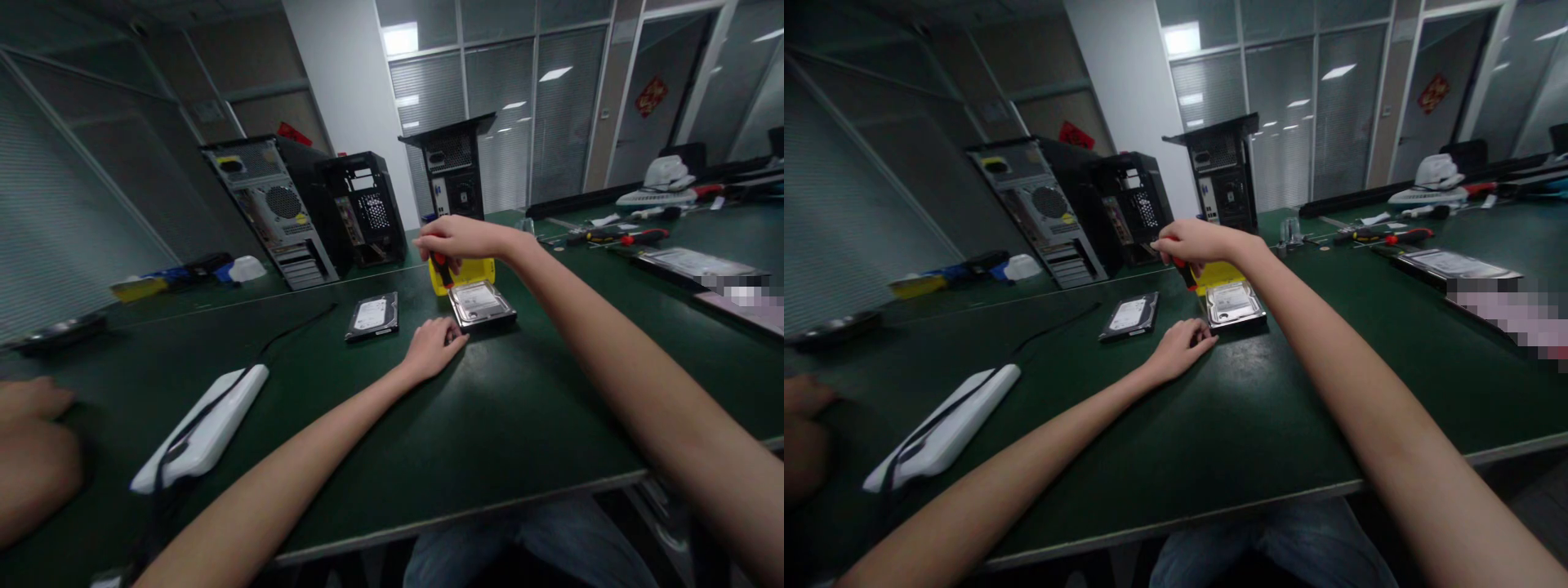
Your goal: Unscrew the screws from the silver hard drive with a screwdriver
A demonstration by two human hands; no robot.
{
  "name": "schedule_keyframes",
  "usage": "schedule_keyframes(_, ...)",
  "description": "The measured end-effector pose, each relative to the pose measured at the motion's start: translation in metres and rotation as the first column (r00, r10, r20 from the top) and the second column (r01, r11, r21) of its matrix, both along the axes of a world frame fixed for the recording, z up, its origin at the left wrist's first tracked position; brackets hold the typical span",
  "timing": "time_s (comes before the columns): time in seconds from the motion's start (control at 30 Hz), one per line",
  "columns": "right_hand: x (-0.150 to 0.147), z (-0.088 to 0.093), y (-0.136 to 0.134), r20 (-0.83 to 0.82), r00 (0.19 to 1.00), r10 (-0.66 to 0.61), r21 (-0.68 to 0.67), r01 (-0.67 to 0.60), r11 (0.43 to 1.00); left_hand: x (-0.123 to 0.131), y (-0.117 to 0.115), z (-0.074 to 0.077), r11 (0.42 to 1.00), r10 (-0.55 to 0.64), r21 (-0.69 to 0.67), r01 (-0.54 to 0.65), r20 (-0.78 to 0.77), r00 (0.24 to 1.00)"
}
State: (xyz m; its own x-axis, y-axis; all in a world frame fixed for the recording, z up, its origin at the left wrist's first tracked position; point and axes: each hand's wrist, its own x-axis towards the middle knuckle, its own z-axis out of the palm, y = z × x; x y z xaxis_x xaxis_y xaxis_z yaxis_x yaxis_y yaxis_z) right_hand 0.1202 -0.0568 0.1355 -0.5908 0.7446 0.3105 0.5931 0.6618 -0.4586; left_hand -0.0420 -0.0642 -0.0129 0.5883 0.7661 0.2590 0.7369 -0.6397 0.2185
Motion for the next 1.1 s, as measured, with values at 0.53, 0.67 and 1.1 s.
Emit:
schedule_keyframes(0.53, 0.0012, -0.0018, 0.0032, 0.0, 1.0, 0.018, 0.047, -0.018, 0.999, -0.0001, 0.0001, -0.001, 1.0, -0.004, -0.005, 0.004, 0.007, 1.0)
schedule_keyframes(0.67, 0.0012, -0.0034, 0.0053, 0.005, 1.0, -0.009, 0.064, 0.009, 0.998, -0.0008, 0.0017, -0.0021, 1.0, -0.006, 0.001, 0.006, 0.012, 1.0)
schedule_keyframes(1.1, 0.001, -0.0028, 0.0046, 0.035, 0.998, -0.048, 0.059, 0.046, 0.997, -0.001, 0.003, -0.004, 1.0, -0.009, 0.012, 0.008, 0.01, 1.0)
